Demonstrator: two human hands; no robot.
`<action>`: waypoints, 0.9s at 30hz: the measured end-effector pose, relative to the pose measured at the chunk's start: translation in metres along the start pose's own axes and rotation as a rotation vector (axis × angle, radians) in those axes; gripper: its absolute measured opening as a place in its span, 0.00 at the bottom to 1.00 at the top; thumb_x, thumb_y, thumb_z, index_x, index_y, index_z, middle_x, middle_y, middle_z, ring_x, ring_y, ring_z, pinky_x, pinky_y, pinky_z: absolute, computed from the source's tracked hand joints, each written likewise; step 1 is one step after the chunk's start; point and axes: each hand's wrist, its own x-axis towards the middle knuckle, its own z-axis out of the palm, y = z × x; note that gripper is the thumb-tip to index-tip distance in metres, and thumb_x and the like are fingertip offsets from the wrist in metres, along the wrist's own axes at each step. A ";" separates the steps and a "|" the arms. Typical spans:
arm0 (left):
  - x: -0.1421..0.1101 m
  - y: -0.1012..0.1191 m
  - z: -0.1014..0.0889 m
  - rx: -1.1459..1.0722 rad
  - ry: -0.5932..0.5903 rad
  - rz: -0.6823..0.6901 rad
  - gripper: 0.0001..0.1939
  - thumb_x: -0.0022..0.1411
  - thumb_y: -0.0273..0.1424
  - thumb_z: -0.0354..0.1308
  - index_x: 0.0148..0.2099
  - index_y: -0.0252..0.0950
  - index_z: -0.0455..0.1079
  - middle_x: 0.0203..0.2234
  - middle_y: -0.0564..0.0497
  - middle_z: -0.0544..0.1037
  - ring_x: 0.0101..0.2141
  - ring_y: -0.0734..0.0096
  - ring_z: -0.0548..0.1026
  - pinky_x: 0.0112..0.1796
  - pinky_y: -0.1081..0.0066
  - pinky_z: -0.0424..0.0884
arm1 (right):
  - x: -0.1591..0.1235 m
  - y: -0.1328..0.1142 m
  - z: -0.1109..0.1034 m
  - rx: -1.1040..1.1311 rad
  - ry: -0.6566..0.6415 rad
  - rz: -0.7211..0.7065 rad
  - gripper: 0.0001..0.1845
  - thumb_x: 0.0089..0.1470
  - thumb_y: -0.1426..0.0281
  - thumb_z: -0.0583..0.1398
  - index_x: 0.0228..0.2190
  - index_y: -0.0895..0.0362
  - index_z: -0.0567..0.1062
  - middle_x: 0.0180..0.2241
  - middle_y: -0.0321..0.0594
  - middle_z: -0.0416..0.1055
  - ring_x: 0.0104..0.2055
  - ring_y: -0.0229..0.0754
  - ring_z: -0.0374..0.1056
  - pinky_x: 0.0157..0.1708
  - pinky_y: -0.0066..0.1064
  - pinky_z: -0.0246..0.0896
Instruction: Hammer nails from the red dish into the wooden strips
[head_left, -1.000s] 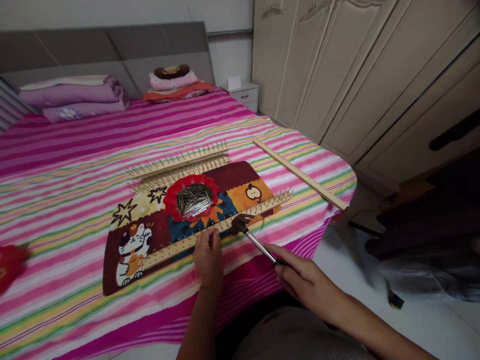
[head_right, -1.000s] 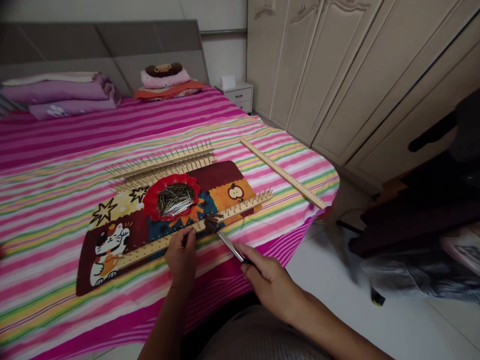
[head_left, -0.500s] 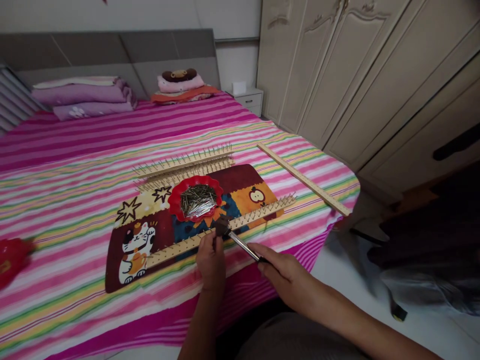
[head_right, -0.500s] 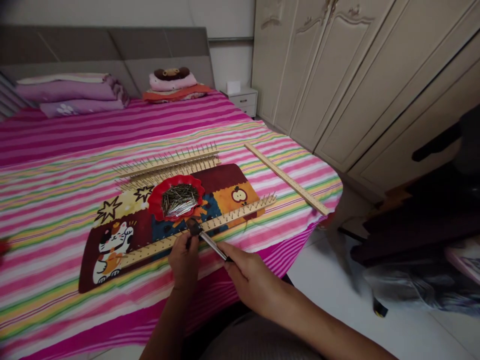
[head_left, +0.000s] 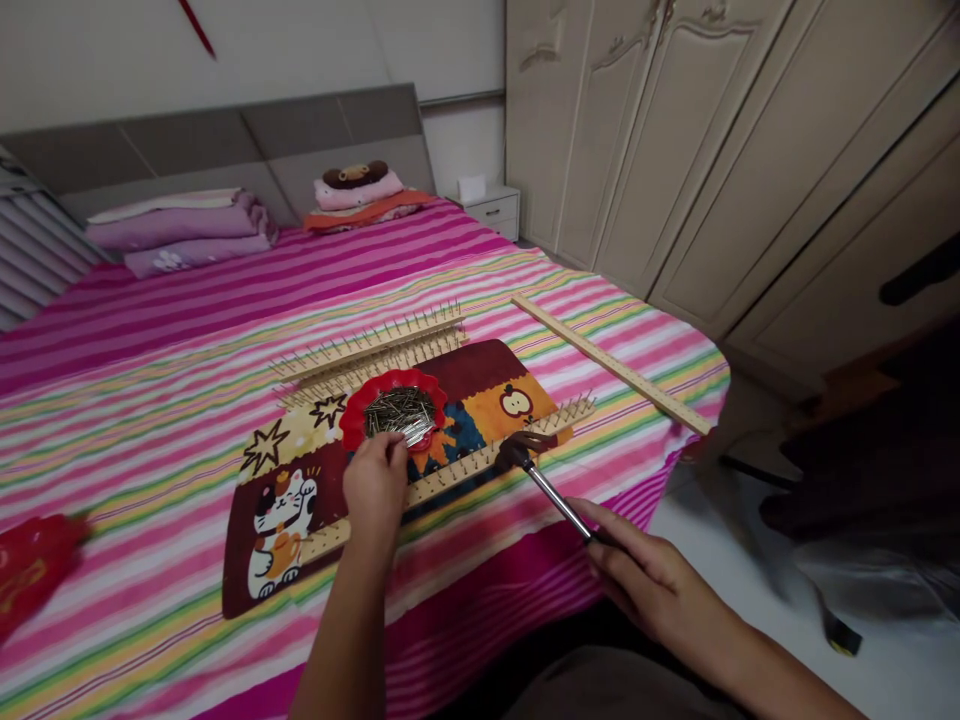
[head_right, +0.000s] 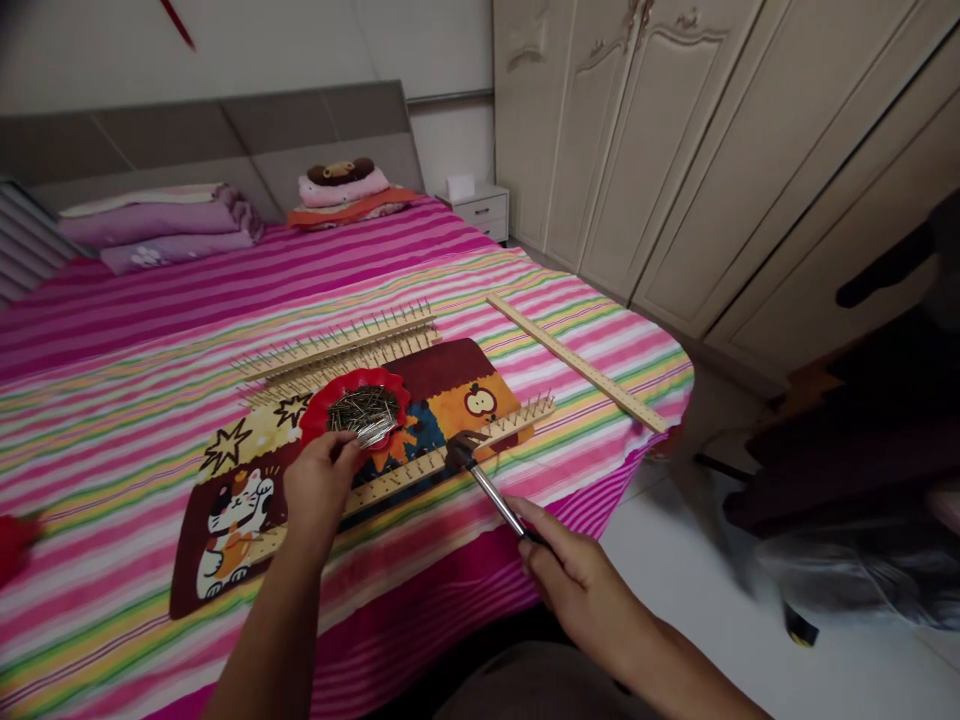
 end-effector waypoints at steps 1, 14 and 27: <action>0.013 -0.001 0.002 0.066 -0.076 0.015 0.10 0.55 0.33 0.53 0.34 0.40 0.76 0.31 0.47 0.79 0.31 0.63 0.74 0.34 0.68 0.65 | -0.001 0.000 -0.001 0.006 0.010 0.007 0.29 0.58 0.58 0.52 0.58 0.57 0.65 0.21 0.29 0.48 0.21 0.36 0.45 0.19 0.25 0.45; 0.063 -0.004 0.024 0.411 -0.495 -0.008 0.07 0.51 0.29 0.56 0.28 0.37 0.76 0.27 0.42 0.80 0.32 0.61 0.76 0.33 0.70 0.66 | 0.001 0.003 -0.003 -0.007 0.002 -0.026 0.28 0.58 0.60 0.53 0.57 0.59 0.66 0.20 0.29 0.53 0.21 0.35 0.47 0.18 0.25 0.44; 0.063 -0.009 0.016 0.359 -0.589 0.002 0.08 0.54 0.28 0.54 0.34 0.37 0.74 0.30 0.48 0.80 0.31 0.70 0.75 0.31 0.75 0.63 | -0.001 0.004 0.004 0.057 0.010 0.036 0.32 0.55 0.58 0.56 0.58 0.60 0.66 0.18 0.29 0.52 0.19 0.34 0.46 0.16 0.24 0.41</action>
